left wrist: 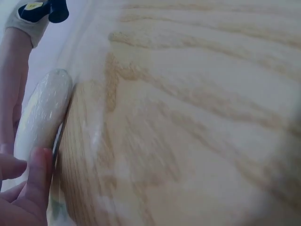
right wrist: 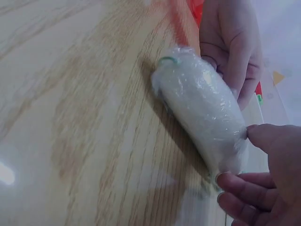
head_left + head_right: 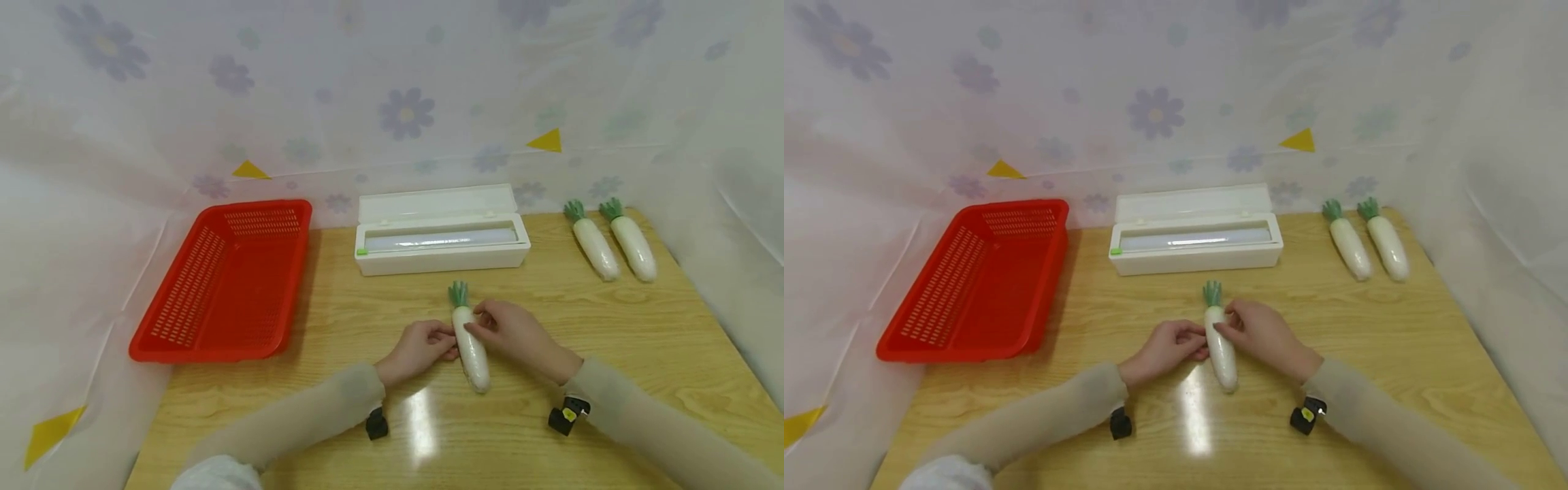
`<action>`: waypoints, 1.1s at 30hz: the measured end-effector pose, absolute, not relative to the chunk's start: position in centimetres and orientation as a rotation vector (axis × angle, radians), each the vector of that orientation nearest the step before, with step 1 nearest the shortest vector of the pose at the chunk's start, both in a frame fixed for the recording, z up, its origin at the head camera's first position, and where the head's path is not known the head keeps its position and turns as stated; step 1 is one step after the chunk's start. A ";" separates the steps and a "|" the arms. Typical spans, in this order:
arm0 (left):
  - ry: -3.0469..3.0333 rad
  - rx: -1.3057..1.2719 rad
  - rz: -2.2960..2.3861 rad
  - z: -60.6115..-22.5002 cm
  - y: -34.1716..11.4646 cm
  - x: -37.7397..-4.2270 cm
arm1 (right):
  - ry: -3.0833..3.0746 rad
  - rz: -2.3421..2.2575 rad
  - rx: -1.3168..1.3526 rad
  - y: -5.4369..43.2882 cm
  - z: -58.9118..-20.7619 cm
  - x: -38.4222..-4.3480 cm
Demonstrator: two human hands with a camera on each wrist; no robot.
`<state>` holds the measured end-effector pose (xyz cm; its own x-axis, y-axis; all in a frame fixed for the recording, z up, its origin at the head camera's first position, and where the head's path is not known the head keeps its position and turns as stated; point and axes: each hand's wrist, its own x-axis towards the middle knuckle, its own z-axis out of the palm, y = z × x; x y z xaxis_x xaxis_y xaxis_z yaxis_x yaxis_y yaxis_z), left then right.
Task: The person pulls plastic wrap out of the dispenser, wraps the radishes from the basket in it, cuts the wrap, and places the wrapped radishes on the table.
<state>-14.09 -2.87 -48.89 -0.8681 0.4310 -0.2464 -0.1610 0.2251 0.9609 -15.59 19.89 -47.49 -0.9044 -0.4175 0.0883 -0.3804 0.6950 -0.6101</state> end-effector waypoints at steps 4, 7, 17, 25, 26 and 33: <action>2.091 0.309 1.626 -48.7 -3.3 -14.0 | 2.838 -0.930 -0.601 19.2 -47.2 -15.1; 2.215 0.401 1.519 -48.7 -3.9 -14.1 | 2.840 -0.859 -0.559 18.8 -47.0 -14.7; 2.565 0.626 1.221 -47.9 -7.9 -15.2 | 2.825 -0.825 -0.445 18.1 -46.4 -14.0; 2.675 0.608 1.185 -46.7 -10.0 -15.9 | 3.109 -0.513 -0.714 17.3 -46.6 -12.9; 2.690 0.604 1.181 -46.6 -10.1 -15.9 | 3.156 -0.443 -0.763 17.1 -46.7 -12.8; 2.806 0.634 1.079 -46.2 -10.9 -15.7 | 3.142 -0.414 -0.703 16.9 -46.6 -12.4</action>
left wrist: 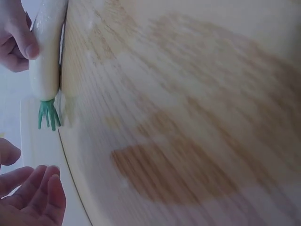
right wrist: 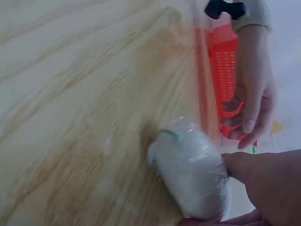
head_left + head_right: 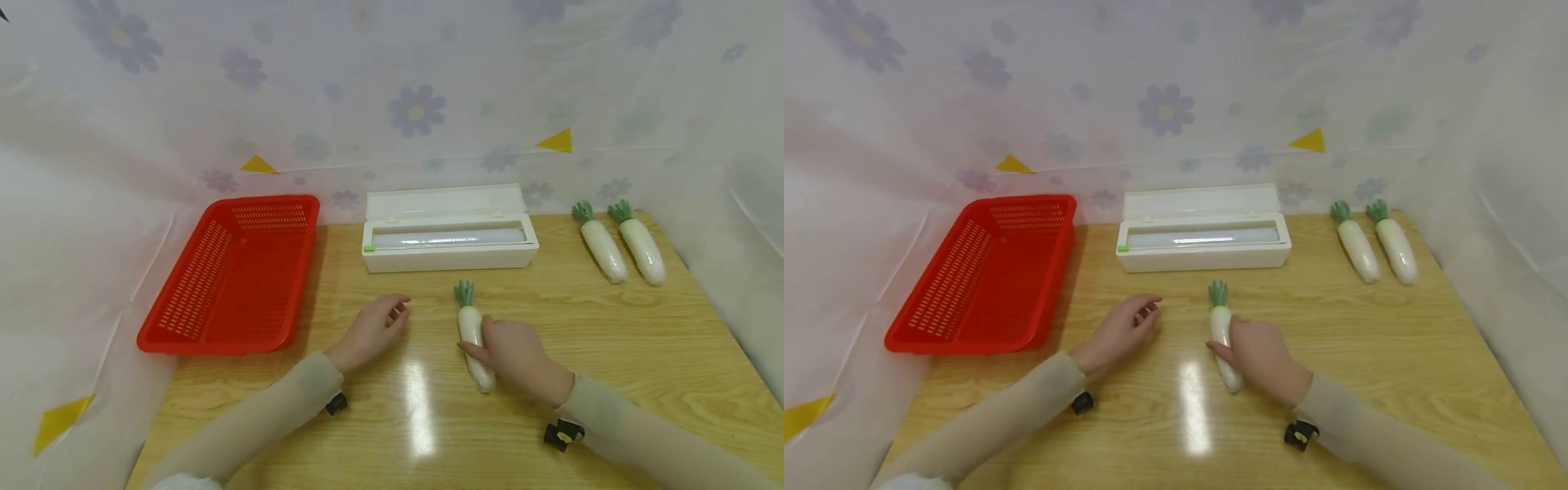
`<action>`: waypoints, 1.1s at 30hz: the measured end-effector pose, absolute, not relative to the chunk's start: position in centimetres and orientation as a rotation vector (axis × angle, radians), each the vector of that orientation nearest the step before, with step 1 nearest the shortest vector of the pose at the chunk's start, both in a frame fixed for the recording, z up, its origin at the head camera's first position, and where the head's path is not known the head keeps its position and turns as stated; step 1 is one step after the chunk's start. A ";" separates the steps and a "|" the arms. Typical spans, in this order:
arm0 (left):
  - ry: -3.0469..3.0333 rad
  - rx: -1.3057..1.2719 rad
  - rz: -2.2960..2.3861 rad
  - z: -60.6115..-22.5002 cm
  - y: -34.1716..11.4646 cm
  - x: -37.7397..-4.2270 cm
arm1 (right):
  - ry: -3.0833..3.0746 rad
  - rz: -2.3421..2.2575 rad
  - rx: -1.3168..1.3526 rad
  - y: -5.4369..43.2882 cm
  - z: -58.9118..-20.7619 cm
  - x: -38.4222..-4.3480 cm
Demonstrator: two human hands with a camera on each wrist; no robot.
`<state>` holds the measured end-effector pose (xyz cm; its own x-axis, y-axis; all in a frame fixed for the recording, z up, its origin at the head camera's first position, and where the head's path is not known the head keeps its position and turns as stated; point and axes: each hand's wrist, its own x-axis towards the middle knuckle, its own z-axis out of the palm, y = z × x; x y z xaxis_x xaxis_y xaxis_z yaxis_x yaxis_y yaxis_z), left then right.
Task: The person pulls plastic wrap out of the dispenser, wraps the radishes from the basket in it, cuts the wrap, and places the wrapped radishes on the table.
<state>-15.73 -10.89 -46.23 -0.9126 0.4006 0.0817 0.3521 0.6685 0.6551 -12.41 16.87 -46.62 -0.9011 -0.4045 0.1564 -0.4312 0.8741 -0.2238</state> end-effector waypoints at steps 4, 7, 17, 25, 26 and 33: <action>2.885 0.685 0.993 -46.3 -11.2 -15.5 | -3.090 0.629 0.582 17.9 -46.1 -12.6; 2.919 0.726 0.951 -46.3 -11.4 -15.4 | -3.163 0.743 0.520 19.0 -45.6 -12.6; 3.023 0.703 0.832 -46.7 -12.7 -15.3 | -3.189 0.638 0.451 23.5 -41.1 -12.2; 3.068 0.761 0.793 -46.8 -13.2 -15.5 | -3.120 0.628 0.322 28.2 -37.9 -14.6; 3.071 0.763 0.789 -46.7 -13.3 -15.5 | -3.102 0.607 0.314 28.8 -37.8 -15.1; 3.075 0.740 0.766 -46.9 -13.6 -15.5 | -3.122 0.528 0.195 32.4 -38.2 -19.4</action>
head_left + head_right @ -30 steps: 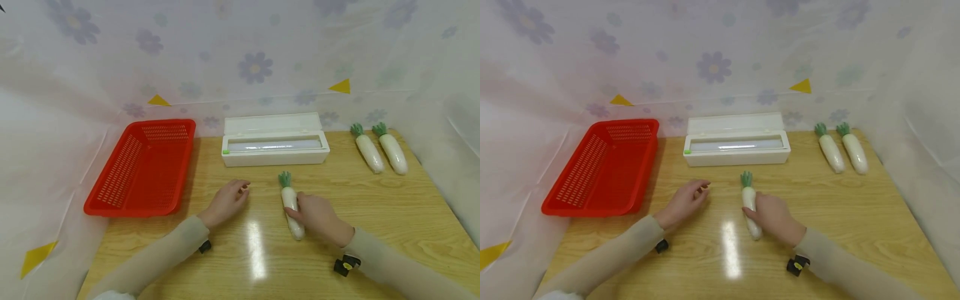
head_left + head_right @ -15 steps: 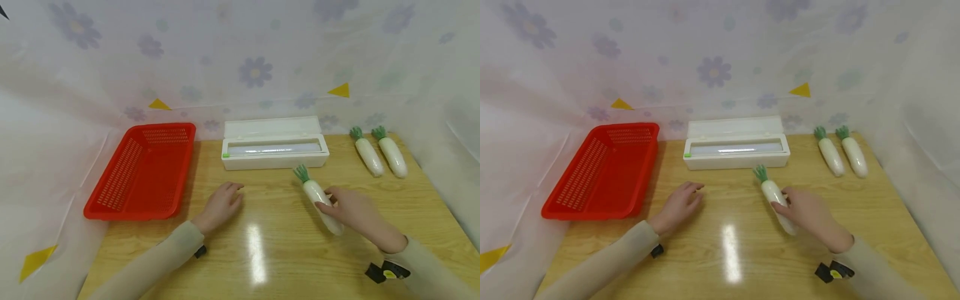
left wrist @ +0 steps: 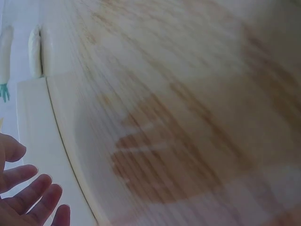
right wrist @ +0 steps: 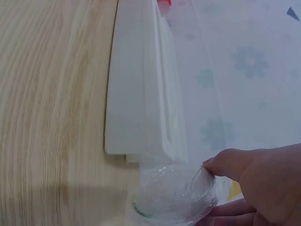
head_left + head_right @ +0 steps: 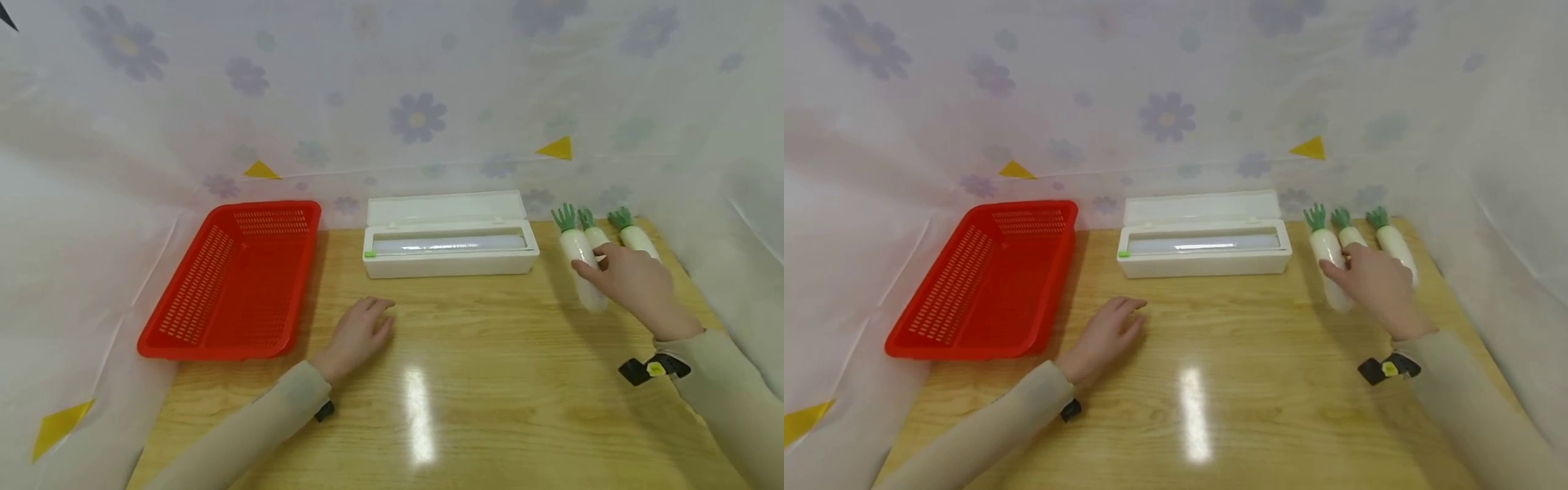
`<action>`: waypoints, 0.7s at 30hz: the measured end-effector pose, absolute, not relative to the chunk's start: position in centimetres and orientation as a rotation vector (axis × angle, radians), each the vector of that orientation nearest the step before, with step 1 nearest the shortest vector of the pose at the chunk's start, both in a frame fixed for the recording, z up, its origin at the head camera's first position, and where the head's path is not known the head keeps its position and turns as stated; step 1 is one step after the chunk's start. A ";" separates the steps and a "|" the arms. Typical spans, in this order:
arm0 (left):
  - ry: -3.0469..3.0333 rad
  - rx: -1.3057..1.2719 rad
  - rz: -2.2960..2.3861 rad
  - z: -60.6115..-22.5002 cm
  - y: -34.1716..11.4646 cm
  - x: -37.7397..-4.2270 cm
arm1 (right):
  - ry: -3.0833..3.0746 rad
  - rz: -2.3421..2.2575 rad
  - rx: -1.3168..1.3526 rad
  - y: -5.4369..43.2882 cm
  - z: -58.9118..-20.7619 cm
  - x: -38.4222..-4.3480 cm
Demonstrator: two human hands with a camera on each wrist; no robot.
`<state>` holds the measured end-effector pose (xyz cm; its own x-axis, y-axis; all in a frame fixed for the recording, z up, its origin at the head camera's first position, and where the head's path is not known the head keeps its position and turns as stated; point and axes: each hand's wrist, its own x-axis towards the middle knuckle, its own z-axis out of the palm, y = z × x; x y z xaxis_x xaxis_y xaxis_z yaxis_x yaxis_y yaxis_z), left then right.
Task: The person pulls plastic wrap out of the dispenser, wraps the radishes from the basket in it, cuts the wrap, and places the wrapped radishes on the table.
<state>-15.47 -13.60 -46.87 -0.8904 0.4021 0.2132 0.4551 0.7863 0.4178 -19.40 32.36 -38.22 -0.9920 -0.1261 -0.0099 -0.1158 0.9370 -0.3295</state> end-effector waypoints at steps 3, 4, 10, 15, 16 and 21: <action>-2.866 -0.677 -0.717 -46.9 -13.8 -15.4 | 3.037 -0.514 -0.157 33.4 -39.2 -21.5; -2.866 -0.676 -0.719 -46.9 -13.8 -15.4 | 3.026 -0.510 -0.143 33.6 -39.6 -22.1; -2.861 -0.682 -0.721 -47.2 -13.9 -15.3 | 2.977 -0.483 -0.084 34.6 -42.1 -25.3; -2.876 -0.672 -0.722 -47.3 -13.9 -15.3 | 2.967 -0.490 -0.137 34.4 -43.2 -26.6; -2.879 -0.670 -0.721 -47.3 -13.9 -15.3 | 2.970 -0.486 -0.146 34.3 -43.3 -26.7; -2.880 -0.666 -0.715 -47.2 -13.9 -15.5 | 2.997 -0.466 -0.175 34.0 -43.8 -27.4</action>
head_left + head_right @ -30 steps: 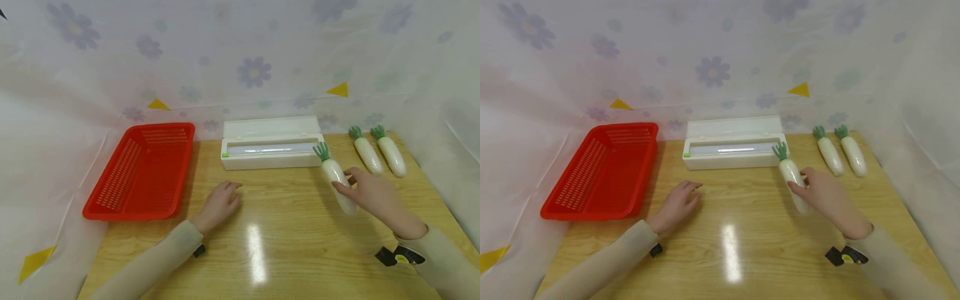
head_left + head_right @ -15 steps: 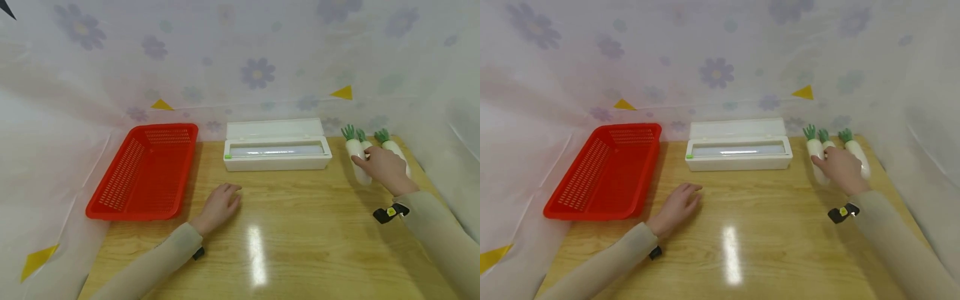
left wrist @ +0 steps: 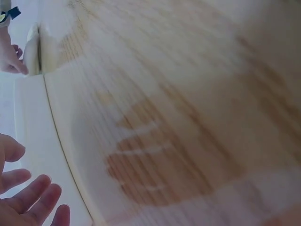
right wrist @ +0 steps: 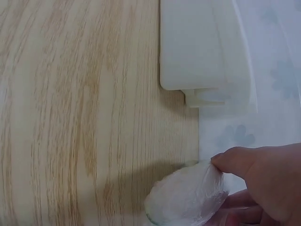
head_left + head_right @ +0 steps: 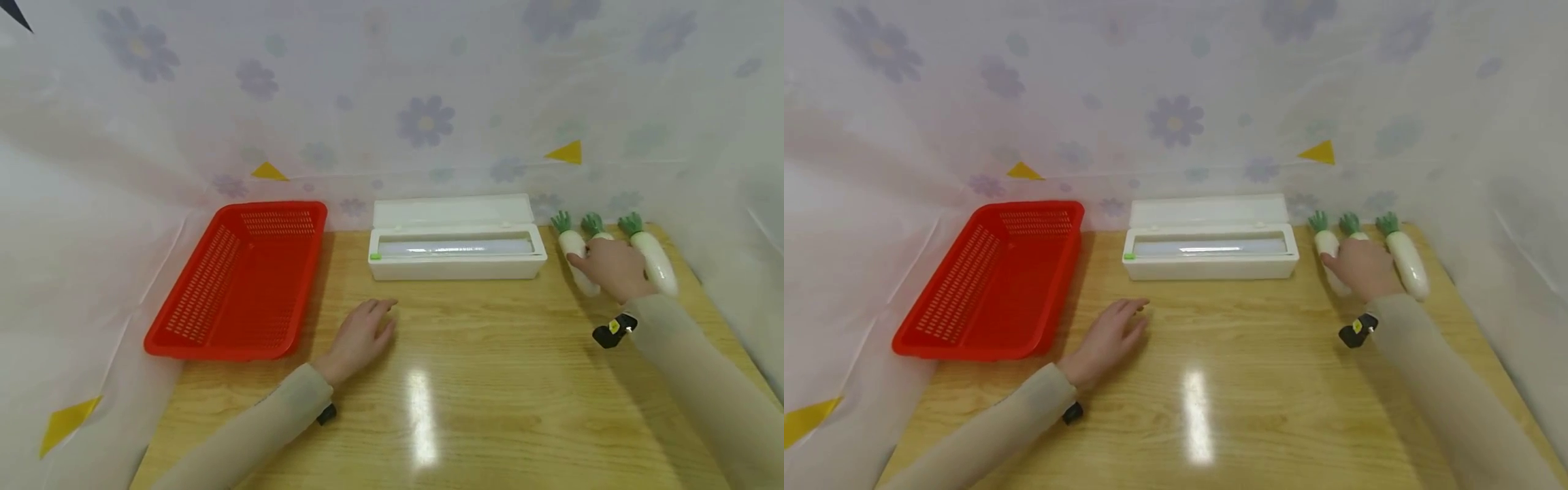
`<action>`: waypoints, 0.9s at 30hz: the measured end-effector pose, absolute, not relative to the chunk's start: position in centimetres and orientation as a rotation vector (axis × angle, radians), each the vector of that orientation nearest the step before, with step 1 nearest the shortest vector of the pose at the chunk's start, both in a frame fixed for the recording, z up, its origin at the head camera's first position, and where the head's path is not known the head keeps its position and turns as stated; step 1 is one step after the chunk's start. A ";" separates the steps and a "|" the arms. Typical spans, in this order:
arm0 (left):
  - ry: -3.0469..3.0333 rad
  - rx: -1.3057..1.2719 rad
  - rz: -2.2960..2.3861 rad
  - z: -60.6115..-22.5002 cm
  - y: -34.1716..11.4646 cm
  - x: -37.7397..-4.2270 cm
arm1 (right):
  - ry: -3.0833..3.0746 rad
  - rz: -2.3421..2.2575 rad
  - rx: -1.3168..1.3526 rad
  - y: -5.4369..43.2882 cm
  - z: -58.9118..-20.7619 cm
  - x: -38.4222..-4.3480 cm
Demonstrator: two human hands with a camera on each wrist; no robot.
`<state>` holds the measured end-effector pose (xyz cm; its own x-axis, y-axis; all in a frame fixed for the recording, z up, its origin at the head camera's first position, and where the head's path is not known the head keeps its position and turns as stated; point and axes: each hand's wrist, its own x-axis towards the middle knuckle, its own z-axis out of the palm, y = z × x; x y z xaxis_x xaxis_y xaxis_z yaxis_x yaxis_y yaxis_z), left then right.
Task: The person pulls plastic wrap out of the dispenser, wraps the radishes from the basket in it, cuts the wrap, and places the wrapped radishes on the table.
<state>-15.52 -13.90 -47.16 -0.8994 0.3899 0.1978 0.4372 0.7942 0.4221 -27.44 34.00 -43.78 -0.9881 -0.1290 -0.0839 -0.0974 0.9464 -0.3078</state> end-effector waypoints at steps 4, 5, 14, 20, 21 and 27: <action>-2.879 -0.670 -0.718 -47.0 -13.8 -15.4 | 2.977 -0.480 -0.191 34.1 -44.1 -27.7; -2.875 -0.673 -0.721 -47.0 -13.8 -15.4 | 2.970 -0.484 -0.190 34.2 -44.2 -27.7; -2.855 -0.661 -0.710 -46.8 -13.9 -15.3 | 2.976 -0.473 -0.160 34.3 -44.5 -27.8; -2.874 -0.652 -0.709 -46.9 -13.8 -15.3 | 2.970 -0.472 -0.167 34.4 -44.7 -27.9; -2.874 -0.654 -0.709 -46.9 -13.8 -15.3 | 2.969 -0.470 -0.167 34.4 -44.7 -27.8; -2.859 -0.675 -0.707 -47.2 -13.6 -15.4 | 2.946 -0.449 -0.097 34.7 -44.5 -27.8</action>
<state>-15.44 -13.62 -47.18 -0.8933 0.3933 0.2177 0.4495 0.7913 0.4146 -27.83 34.72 -44.52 -0.9852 -0.0878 -0.1475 -0.0399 0.9529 -0.3008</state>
